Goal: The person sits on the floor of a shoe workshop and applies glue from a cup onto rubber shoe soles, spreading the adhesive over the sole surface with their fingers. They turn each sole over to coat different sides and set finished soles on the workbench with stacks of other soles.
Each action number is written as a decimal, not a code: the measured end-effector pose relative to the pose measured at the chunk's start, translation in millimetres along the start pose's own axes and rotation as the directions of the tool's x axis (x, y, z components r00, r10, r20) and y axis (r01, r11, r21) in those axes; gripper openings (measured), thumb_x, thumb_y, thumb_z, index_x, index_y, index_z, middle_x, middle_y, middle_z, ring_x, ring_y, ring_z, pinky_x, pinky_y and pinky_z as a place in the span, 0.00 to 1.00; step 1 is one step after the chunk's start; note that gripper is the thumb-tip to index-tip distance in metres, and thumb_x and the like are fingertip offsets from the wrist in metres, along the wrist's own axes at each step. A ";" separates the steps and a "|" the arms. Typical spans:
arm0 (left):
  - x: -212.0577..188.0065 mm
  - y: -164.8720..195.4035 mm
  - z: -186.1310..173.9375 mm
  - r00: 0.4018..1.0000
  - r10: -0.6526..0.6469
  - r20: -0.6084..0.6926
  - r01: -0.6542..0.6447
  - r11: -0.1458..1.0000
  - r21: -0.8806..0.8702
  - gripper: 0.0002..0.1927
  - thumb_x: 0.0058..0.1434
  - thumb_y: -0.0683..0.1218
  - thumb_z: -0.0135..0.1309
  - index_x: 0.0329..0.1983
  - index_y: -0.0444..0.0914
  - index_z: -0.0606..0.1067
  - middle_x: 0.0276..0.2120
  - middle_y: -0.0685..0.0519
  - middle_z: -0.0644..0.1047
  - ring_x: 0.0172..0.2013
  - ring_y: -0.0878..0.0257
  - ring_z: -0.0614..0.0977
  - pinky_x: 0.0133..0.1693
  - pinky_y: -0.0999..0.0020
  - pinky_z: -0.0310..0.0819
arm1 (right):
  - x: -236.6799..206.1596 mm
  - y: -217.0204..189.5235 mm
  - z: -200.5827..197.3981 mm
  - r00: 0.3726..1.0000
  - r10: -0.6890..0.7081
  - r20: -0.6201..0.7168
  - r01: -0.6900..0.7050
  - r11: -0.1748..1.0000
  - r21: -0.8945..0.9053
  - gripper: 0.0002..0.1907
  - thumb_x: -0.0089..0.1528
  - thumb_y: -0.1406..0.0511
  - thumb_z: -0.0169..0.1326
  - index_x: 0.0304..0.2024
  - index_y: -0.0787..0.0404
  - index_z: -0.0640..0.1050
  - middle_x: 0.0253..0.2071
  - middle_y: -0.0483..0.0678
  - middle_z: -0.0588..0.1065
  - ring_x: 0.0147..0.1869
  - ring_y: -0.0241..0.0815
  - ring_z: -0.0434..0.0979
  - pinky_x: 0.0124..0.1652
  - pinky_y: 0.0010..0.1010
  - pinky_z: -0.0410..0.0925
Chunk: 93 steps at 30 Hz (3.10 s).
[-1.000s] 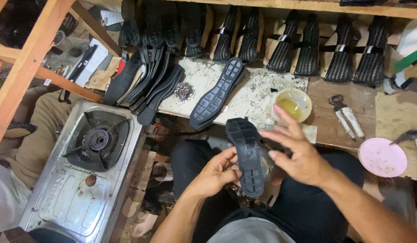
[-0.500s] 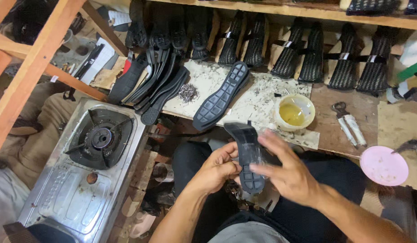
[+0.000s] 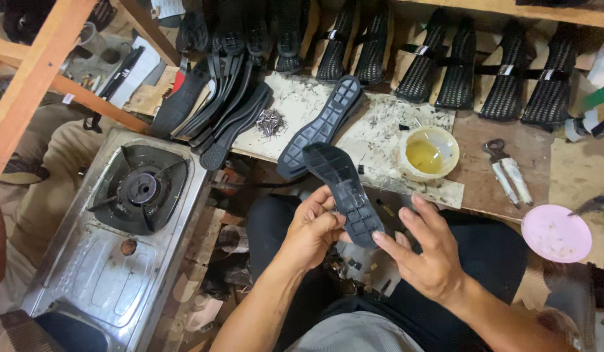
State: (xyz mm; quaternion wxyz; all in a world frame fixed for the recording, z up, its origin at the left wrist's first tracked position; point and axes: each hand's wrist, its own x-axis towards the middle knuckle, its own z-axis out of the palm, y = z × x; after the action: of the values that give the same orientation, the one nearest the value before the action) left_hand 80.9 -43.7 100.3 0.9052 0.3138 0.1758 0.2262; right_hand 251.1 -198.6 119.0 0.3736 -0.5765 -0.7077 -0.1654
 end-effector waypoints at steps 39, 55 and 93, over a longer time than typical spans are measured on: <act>-14.9 -49.7 -28.6 0.989 -0.034 -0.142 0.095 0.890 0.445 0.22 0.53 0.32 0.59 0.51 0.35 0.74 0.39 0.57 0.80 0.40 0.69 0.79 0.46 0.72 0.75 | 27.8 96.9 -10.5 0.898 0.353 0.261 -0.256 0.904 -0.343 0.40 0.48 0.56 0.66 0.63 0.59 0.74 0.72 0.60 0.58 0.73 0.65 0.60 0.65 0.52 0.62; -18.2 -47.9 -32.6 0.988 -0.037 -0.151 0.095 0.913 0.397 0.17 0.58 0.32 0.52 0.51 0.34 0.75 0.40 0.56 0.78 0.41 0.70 0.77 0.46 0.73 0.71 | 87.5 139.4 3.0 0.344 0.612 0.713 -0.248 0.791 -0.559 0.38 0.48 0.34 0.58 0.50 0.49 0.84 0.81 0.41 0.35 0.82 0.56 0.19 0.70 0.70 0.28; -17.5 -26.0 -0.8 0.992 -0.075 0.101 0.045 0.962 0.271 0.26 0.61 0.31 0.49 0.64 0.33 0.69 0.50 0.54 0.78 0.48 0.68 0.79 0.50 0.72 0.74 | 10.2 21.5 -3.6 0.982 0.068 0.175 -0.105 0.971 0.215 0.28 0.52 0.74 0.59 0.51 0.42 0.80 0.76 0.52 0.53 0.82 0.61 0.49 0.76 0.51 0.51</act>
State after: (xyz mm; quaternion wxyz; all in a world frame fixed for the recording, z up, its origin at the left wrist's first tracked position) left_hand 73.6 -70.6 85.9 0.8692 0.4399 0.1638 0.1552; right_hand 272.0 -187.9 124.4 0.3826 -0.5731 -0.7244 -0.0198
